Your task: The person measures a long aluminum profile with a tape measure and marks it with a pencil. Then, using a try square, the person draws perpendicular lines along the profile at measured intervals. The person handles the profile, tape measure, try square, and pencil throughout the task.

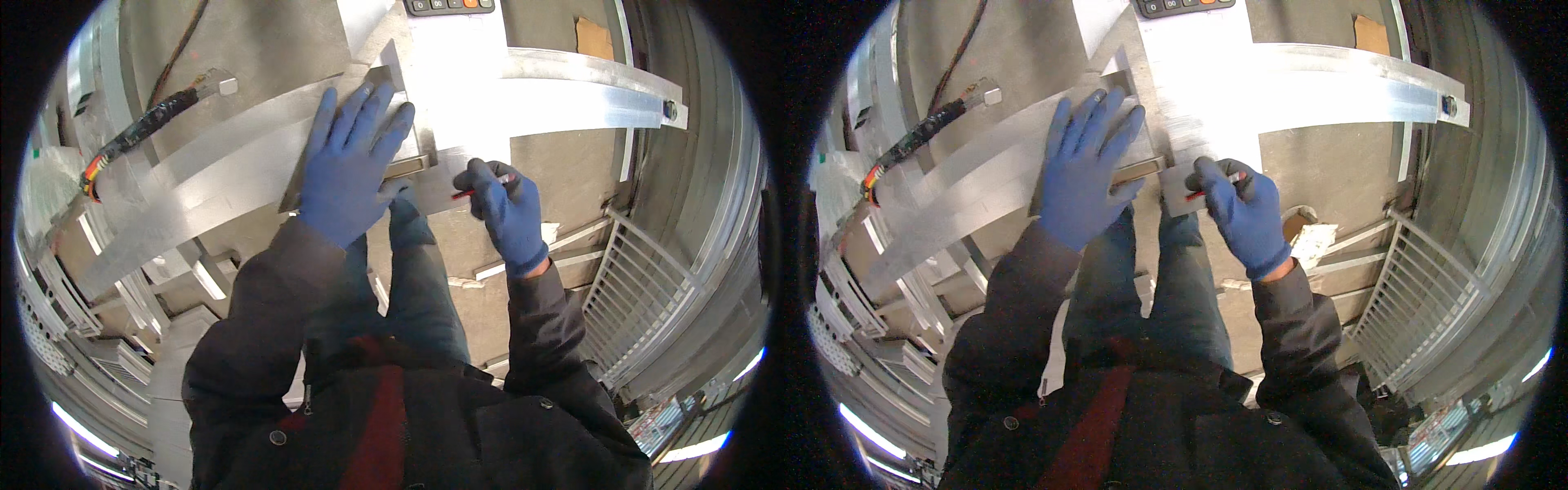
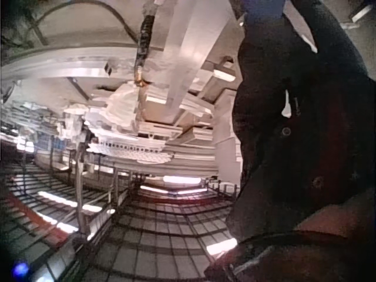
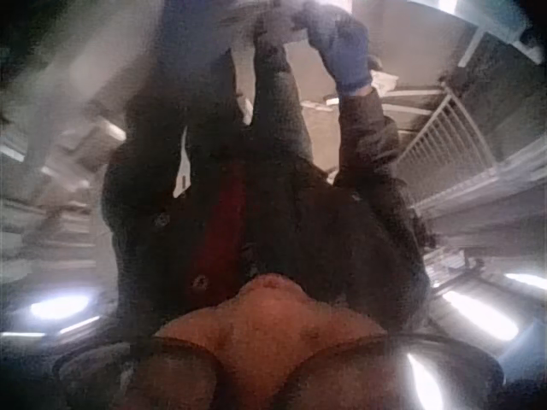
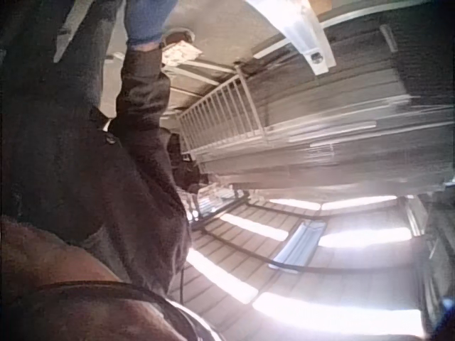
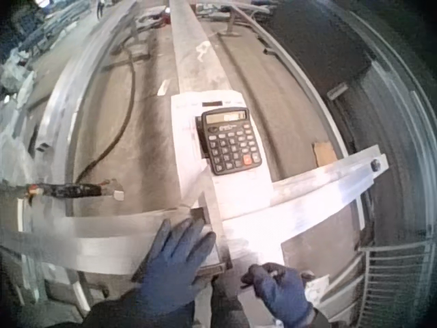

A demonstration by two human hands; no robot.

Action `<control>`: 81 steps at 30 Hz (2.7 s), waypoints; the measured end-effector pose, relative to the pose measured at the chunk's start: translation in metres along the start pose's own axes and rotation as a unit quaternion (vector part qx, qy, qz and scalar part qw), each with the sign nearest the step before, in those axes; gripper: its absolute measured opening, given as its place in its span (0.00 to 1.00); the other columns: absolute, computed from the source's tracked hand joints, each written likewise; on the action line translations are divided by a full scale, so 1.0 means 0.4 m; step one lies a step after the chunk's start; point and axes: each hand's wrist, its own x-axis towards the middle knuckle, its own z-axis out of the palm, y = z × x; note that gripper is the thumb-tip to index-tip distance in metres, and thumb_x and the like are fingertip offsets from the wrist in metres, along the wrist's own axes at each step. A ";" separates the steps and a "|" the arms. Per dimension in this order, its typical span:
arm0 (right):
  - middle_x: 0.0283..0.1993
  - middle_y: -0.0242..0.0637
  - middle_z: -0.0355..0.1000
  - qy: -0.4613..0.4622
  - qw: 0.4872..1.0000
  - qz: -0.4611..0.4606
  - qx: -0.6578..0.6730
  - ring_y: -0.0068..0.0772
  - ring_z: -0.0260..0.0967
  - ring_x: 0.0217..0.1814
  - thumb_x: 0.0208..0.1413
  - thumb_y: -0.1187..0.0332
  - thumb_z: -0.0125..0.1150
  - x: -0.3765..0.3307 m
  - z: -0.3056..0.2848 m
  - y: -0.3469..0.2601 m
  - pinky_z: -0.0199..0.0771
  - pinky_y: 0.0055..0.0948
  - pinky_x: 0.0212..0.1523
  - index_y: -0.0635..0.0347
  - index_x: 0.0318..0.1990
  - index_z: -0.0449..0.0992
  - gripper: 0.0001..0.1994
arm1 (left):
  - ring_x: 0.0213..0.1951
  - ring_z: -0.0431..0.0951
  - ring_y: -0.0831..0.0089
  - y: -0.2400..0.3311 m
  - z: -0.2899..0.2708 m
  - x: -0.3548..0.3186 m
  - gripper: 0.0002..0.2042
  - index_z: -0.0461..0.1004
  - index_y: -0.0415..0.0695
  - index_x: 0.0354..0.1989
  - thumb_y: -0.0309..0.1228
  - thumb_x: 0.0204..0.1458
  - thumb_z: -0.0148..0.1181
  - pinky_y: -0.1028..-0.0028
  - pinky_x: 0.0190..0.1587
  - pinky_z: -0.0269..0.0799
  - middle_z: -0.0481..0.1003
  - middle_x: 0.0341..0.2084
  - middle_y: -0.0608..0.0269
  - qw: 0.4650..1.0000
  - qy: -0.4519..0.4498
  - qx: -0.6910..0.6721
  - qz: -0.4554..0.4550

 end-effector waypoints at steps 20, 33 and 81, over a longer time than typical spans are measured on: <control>0.35 0.52 0.81 0.022 0.994 -0.103 0.004 0.53 0.82 0.37 0.75 0.57 0.61 0.004 0.364 0.058 0.78 0.43 0.37 0.59 0.47 0.83 0.14 | 0.83 0.55 0.47 -0.188 -0.110 -0.394 0.44 0.61 0.37 0.80 0.50 0.61 0.68 0.41 0.84 0.37 0.59 0.81 0.44 0.974 0.007 0.175 -0.144; 0.27 0.43 0.75 -0.035 0.993 -0.057 0.099 0.29 0.68 0.25 0.73 0.58 0.66 0.003 0.487 0.037 0.71 0.34 0.30 0.64 0.41 0.82 0.16 | 0.81 0.59 0.46 -0.244 -0.145 -0.401 0.46 0.66 0.41 0.78 0.50 0.53 0.76 0.42 0.83 0.43 0.62 0.80 0.44 0.989 0.069 0.111 -0.071; 0.29 0.25 0.77 -0.033 0.982 0.002 0.186 0.13 0.67 0.29 0.67 0.62 0.74 0.023 0.481 0.046 0.67 0.21 0.30 0.62 0.44 0.88 0.11 | 0.82 0.58 0.48 -0.275 -0.091 -0.270 0.47 0.71 0.57 0.78 0.53 0.46 0.82 0.37 0.84 0.39 0.66 0.78 0.53 0.998 0.035 0.047 -0.012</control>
